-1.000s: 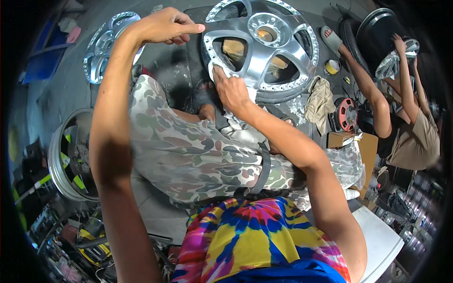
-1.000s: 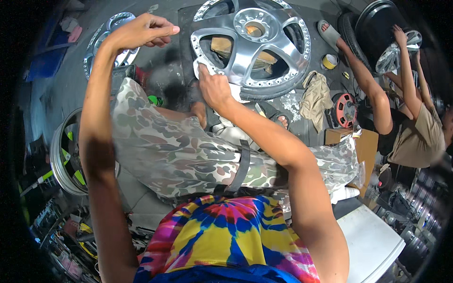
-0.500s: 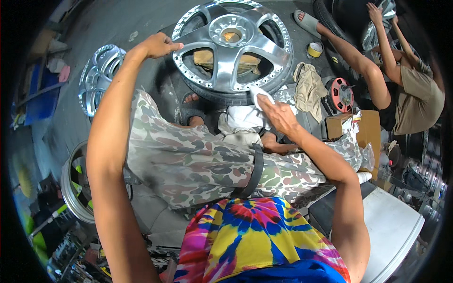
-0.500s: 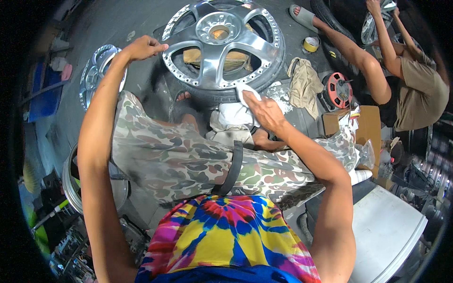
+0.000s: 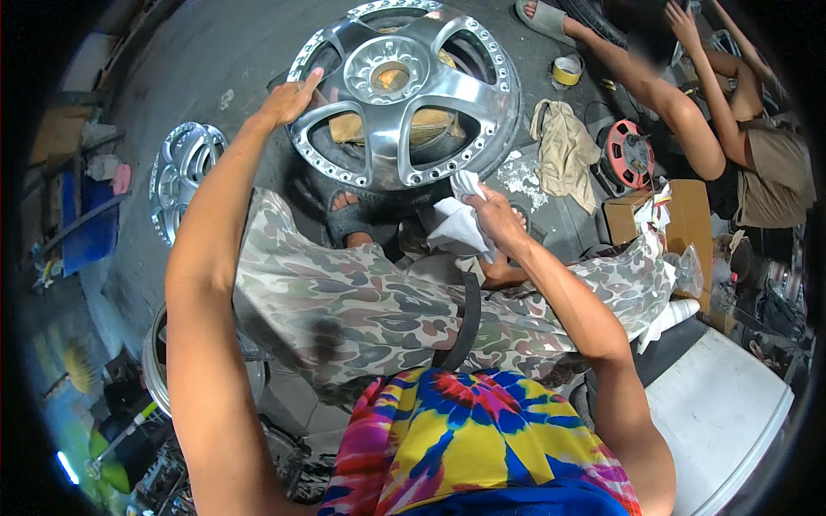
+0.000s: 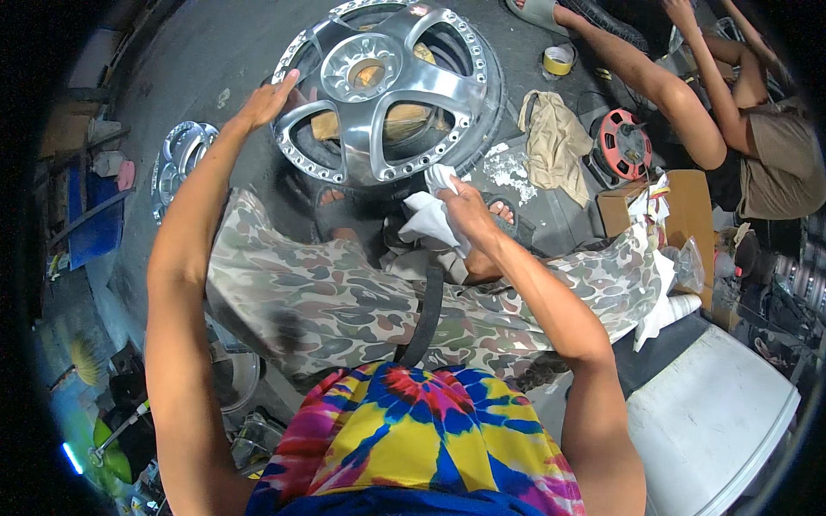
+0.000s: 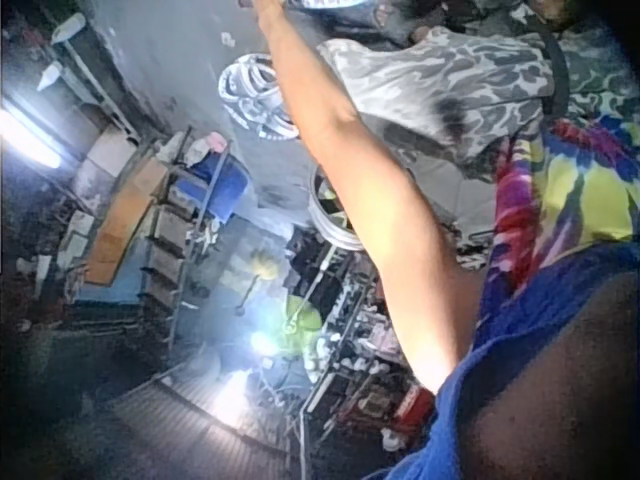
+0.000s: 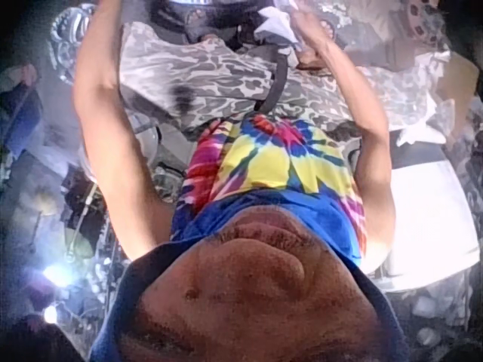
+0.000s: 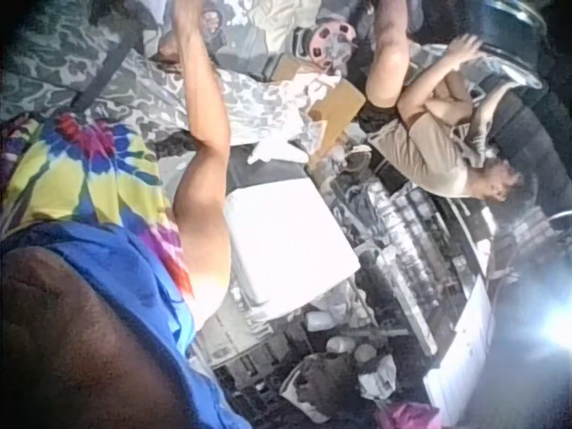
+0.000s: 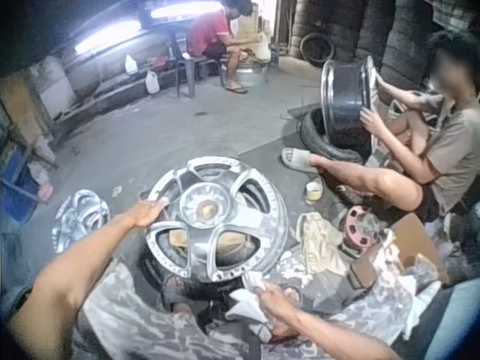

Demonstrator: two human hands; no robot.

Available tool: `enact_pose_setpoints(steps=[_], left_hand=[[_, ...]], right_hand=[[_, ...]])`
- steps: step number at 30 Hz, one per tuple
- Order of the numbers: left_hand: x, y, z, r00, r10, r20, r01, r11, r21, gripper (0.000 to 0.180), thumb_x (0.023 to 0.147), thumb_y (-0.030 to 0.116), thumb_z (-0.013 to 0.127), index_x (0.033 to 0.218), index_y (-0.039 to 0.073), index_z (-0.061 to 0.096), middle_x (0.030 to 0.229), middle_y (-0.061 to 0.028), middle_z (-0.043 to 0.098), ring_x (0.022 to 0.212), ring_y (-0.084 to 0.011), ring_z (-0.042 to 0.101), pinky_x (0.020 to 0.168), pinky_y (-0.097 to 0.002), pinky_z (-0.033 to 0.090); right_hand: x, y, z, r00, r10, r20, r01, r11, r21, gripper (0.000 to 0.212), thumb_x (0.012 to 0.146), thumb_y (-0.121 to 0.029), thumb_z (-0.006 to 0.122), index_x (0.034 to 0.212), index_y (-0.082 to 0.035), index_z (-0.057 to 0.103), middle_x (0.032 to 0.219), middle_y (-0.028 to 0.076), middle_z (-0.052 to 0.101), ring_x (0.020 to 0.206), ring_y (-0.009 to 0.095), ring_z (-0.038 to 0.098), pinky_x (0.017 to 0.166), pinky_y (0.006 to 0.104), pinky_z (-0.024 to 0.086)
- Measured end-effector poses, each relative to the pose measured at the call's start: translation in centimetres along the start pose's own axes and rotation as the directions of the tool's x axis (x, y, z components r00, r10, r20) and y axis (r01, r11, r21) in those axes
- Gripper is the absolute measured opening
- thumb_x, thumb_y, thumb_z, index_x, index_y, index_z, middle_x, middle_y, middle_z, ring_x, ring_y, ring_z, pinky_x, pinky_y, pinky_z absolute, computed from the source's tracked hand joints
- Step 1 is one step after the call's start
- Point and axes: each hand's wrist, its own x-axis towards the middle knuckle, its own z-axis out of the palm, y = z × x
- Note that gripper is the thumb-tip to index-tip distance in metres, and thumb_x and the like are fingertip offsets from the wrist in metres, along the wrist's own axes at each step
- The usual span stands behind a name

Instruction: The person sits on the floor and wipes a silver wheel rim with a white cloth. They apply liquid from a green bottle onto the cloth and continue wiping the rim surface, including the spokes and center hub, while another person works on a different rim nearby.

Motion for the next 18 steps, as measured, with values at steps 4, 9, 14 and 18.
enact_pose_setpoints(steps=[4, 9, 14, 18], left_hand=[[0.3, 0.9, 0.2, 0.999, -0.036, 0.027, 0.038, 0.998, -0.042, 0.103, 0.098, 0.084, 0.019, 0.125, 0.001, 0.076, 0.133, -0.0325, 0.066, 0.133, -0.0489, 0.057, 0.115, -0.0513, 0.04], [-1.0, 0.9, 0.9, 0.996, -0.075, 0.057, 0.072, 0.995, 0.064, 0.112, 0.093, 0.09, 0.02, 0.117, -0.003, 0.077, 0.126, -0.0351, 0.068, 0.128, -0.0498, 0.061, 0.113, -0.0519, 0.043], [-3.9, 2.6, 4.5, 0.904, 0.042, 0.425, 0.134, 0.917, -0.377, 0.113, 0.091, 0.094, 0.031, 0.114, -0.008, 0.073, 0.097, -0.0208, 0.075, 0.096, -0.0269, 0.073, 0.088, -0.0389, 0.056], [-6.5, 7.8, 7.4, 0.886, 0.116, 0.449, 0.178, 0.809, -0.56, 0.102, 0.094, 0.091, 0.032, 0.118, 0.0, 0.071, 0.09, -0.0104, 0.076, 0.086, -0.0169, 0.071, 0.078, -0.0323, 0.056]], right_hand=[[0.3, -0.1, 1.0, 0.994, 0.061, 0.093, -0.095, 0.901, 0.423, 0.026, 0.102, -0.019, 0.06, 0.12, -0.005, 0.071, 0.068, -0.002, 0.063, 0.046, 0.008, 0.048, 0.044, 0.0267, 0.035], [0.9, -2.6, -1.0, 0.989, 0.138, -0.049, -0.1, 0.881, 0.462, 0.025, 0.105, -0.014, 0.054, 0.121, -0.004, 0.07, 0.086, 0.003, 0.07, 0.068, 0.01, 0.061, 0.058, 0.0293, 0.047], [7.4, -4.3, -9.0, 0.968, -0.125, -0.216, 0.183, 0.945, 0.271, 0.029, 0.105, -0.015, 0.053, 0.125, 0.0, 0.067, 0.097, 0.009, 0.072, 0.084, 0.016, 0.068, 0.077, 0.0327, 0.055], [11.5, 0.2, -10.6, 0.761, -0.544, -0.353, 0.421, 0.828, -0.37, 0.032, 0.103, -0.012, 0.05, 0.128, 0.001, 0.064, 0.095, 0.015, 0.072, 0.086, 0.025, 0.07, 0.082, 0.0402, 0.055]])
